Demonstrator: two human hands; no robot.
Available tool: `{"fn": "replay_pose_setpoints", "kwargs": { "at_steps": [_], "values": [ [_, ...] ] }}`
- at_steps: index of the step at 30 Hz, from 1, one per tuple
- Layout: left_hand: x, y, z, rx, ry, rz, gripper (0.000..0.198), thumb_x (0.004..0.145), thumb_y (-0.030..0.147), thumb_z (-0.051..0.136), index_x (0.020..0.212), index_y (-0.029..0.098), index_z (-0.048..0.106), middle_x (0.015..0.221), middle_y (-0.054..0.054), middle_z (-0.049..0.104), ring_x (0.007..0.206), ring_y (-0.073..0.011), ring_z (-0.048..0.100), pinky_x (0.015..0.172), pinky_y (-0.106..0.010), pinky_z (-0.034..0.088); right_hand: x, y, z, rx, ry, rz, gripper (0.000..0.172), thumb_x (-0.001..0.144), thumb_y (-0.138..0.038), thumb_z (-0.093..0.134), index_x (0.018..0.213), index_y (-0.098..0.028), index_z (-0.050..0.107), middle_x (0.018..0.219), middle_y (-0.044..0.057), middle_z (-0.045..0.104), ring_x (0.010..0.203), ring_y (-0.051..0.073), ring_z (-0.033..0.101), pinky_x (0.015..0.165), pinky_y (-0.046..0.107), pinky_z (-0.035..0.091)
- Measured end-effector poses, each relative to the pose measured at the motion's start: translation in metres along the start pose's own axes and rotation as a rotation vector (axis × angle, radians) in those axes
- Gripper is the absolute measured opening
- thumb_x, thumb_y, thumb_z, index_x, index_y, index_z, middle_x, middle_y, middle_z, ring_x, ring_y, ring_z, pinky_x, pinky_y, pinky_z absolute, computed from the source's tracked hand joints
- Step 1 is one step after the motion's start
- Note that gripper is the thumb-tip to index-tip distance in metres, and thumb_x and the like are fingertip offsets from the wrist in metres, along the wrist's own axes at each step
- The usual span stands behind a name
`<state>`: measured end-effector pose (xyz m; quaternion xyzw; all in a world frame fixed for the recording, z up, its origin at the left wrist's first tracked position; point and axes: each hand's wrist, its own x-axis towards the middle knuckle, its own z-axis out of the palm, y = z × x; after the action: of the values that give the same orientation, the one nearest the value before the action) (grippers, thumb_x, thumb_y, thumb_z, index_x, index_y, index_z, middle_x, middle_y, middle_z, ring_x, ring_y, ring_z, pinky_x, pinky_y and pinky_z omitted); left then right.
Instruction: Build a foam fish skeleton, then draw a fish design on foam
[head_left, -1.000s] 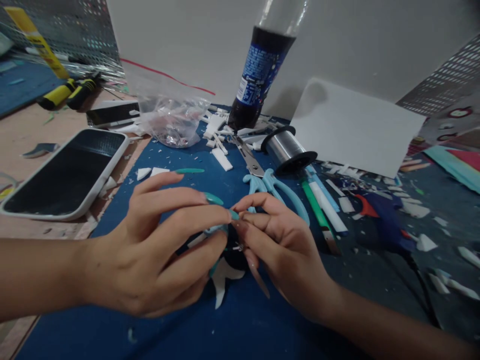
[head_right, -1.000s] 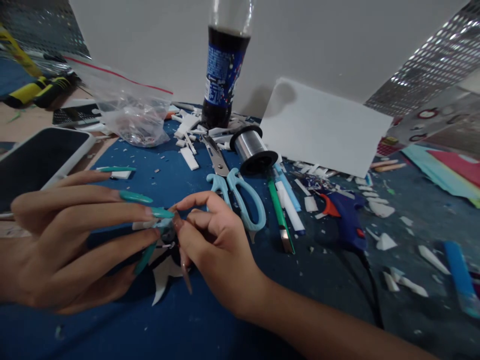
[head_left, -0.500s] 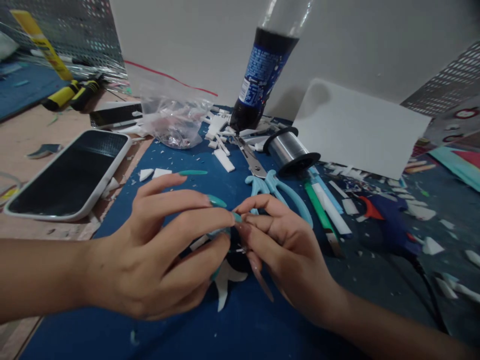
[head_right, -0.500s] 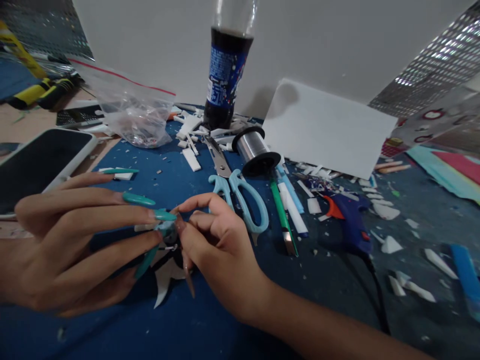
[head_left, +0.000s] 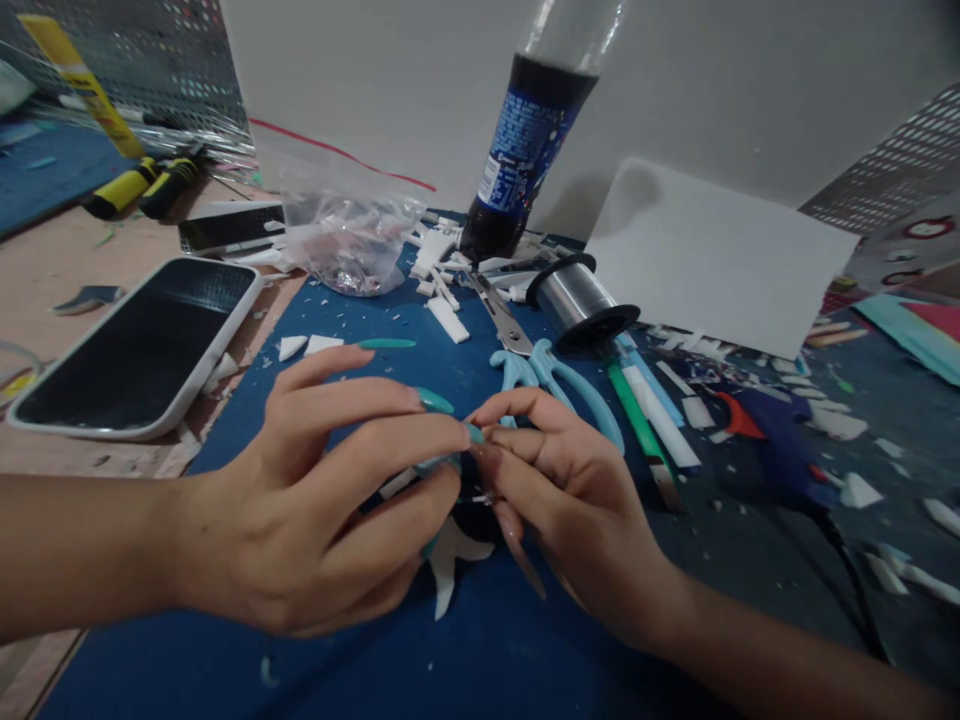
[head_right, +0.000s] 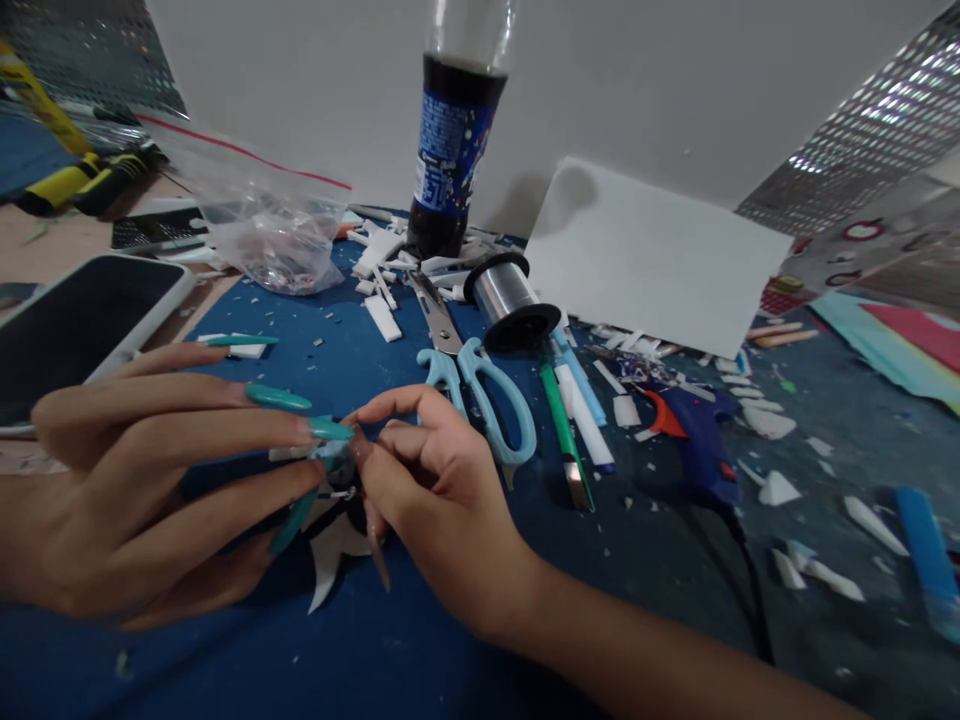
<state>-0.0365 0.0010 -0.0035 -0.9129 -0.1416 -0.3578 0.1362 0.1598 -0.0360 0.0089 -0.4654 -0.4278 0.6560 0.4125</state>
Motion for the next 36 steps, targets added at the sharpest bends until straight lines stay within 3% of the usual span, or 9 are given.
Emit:
{"fn": "replay_pose_setpoints", "kwargs": {
  "at_steps": [36],
  "values": [
    [0.0004,0.0006,0.0004,-0.008,0.002,-0.007,0.019,0.076,0.018,0.055,0.092,0.016,0.064,0.110,-0.008,0.058,0.105,-0.0233,0.051,0.104,-0.046,0.037,0.0016,0.0001,0.0005,-0.011,0.005,0.012,0.023,0.083,-0.035,0.068,0.085,-0.019,0.051,0.044,-0.011,0.050,0.027,0.002,0.037,0.029,0.015,0.031]
  ]
}}
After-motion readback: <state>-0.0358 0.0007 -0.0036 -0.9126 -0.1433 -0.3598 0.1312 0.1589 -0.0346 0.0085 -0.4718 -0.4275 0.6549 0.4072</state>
